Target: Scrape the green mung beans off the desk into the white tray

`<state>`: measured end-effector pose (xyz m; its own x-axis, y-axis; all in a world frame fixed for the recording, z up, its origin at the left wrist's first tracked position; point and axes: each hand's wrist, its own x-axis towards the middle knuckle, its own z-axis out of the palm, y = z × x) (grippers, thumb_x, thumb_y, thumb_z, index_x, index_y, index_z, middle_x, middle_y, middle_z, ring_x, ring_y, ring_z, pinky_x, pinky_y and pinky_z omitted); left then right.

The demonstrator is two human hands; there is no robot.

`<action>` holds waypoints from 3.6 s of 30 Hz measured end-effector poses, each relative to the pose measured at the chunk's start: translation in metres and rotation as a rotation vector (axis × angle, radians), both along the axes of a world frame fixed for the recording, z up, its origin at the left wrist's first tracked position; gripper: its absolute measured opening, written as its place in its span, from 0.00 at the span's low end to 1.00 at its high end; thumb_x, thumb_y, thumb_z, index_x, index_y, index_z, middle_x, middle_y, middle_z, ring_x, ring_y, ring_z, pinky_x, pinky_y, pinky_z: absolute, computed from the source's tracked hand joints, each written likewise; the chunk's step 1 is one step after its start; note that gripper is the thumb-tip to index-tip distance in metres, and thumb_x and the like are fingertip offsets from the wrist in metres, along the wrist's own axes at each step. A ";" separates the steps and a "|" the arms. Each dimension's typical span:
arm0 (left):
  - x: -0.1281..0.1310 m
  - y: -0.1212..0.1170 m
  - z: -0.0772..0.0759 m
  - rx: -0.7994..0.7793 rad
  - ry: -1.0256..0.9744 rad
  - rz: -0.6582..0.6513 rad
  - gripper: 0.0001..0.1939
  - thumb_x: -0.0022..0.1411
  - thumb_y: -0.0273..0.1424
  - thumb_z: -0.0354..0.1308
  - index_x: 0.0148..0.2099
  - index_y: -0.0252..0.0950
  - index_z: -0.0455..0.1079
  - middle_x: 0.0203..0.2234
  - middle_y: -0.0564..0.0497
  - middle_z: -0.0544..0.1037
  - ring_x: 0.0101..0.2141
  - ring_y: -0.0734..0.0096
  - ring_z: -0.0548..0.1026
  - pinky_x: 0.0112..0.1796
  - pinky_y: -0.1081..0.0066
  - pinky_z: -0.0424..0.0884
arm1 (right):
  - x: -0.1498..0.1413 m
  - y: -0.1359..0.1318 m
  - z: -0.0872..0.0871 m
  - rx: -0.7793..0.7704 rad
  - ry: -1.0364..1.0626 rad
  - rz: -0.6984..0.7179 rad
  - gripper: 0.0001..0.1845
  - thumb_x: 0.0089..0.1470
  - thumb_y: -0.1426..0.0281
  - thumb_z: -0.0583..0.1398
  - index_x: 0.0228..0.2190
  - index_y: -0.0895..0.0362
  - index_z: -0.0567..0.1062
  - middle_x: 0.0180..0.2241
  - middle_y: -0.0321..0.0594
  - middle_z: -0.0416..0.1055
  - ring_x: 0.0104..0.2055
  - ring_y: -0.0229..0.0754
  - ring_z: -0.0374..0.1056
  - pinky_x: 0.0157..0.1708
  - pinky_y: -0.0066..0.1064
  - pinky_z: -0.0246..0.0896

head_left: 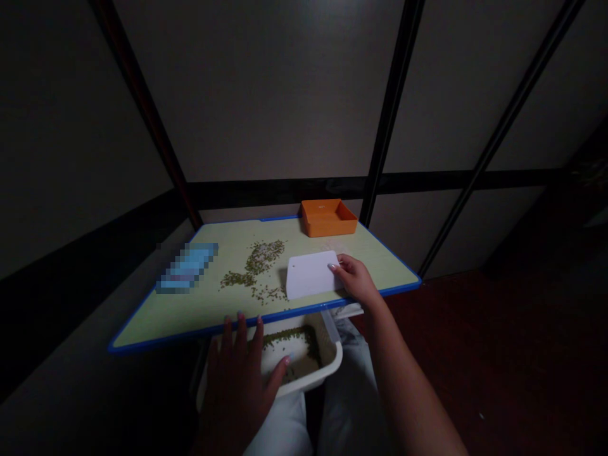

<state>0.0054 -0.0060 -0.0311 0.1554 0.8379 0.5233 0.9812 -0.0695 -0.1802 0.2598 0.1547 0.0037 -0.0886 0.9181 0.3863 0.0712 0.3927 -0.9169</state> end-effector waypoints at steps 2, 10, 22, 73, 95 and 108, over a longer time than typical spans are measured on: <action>0.001 0.000 0.001 -0.002 -0.005 0.000 0.33 0.61 0.47 0.54 0.61 0.30 0.66 0.62 0.27 0.66 0.62 0.32 0.64 0.54 0.41 0.67 | 0.000 -0.001 0.001 -0.002 -0.003 0.007 0.15 0.47 0.56 0.64 0.29 0.56 0.75 0.25 0.36 0.72 0.26 0.39 0.64 0.25 0.29 0.55; 0.006 -0.002 0.006 0.001 -0.026 0.006 0.33 0.60 0.46 0.54 0.60 0.27 0.68 0.61 0.25 0.67 0.61 0.29 0.64 0.54 0.40 0.67 | 0.000 -0.001 0.000 -0.021 -0.004 0.000 0.17 0.47 0.55 0.64 0.30 0.57 0.76 0.24 0.36 0.71 0.25 0.38 0.63 0.24 0.28 0.55; 0.007 -0.001 0.005 -0.008 -0.072 0.002 0.33 0.60 0.46 0.54 0.60 0.27 0.67 0.61 0.25 0.66 0.62 0.29 0.62 0.55 0.38 0.65 | -0.002 -0.001 0.001 -0.042 -0.025 0.010 0.19 0.46 0.53 0.65 0.28 0.56 0.74 0.22 0.34 0.70 0.23 0.38 0.61 0.22 0.27 0.53; 0.005 -0.001 0.001 0.065 -0.014 -0.030 0.33 0.61 0.46 0.54 0.60 0.26 0.67 0.60 0.23 0.67 0.60 0.26 0.65 0.52 0.38 0.67 | 0.001 -0.007 0.004 -0.206 0.051 0.202 0.21 0.41 0.61 0.70 0.35 0.56 0.73 0.17 0.27 0.68 0.18 0.34 0.60 0.18 0.24 0.50; 0.007 -0.002 0.005 0.046 -0.020 -0.025 0.33 0.61 0.45 0.54 0.59 0.25 0.68 0.60 0.23 0.67 0.61 0.27 0.64 0.53 0.38 0.67 | 0.000 -0.010 0.007 -0.206 0.112 0.210 0.20 0.40 0.62 0.70 0.33 0.54 0.69 0.15 0.25 0.68 0.16 0.33 0.59 0.16 0.23 0.49; -0.004 0.001 -0.004 0.039 0.010 -0.043 0.33 0.62 0.46 0.52 0.61 0.27 0.66 0.61 0.24 0.66 0.61 0.28 0.63 0.53 0.38 0.66 | 0.002 -0.006 0.005 -0.220 0.202 0.216 0.22 0.39 0.60 0.71 0.32 0.54 0.69 0.14 0.24 0.68 0.14 0.32 0.58 0.14 0.22 0.46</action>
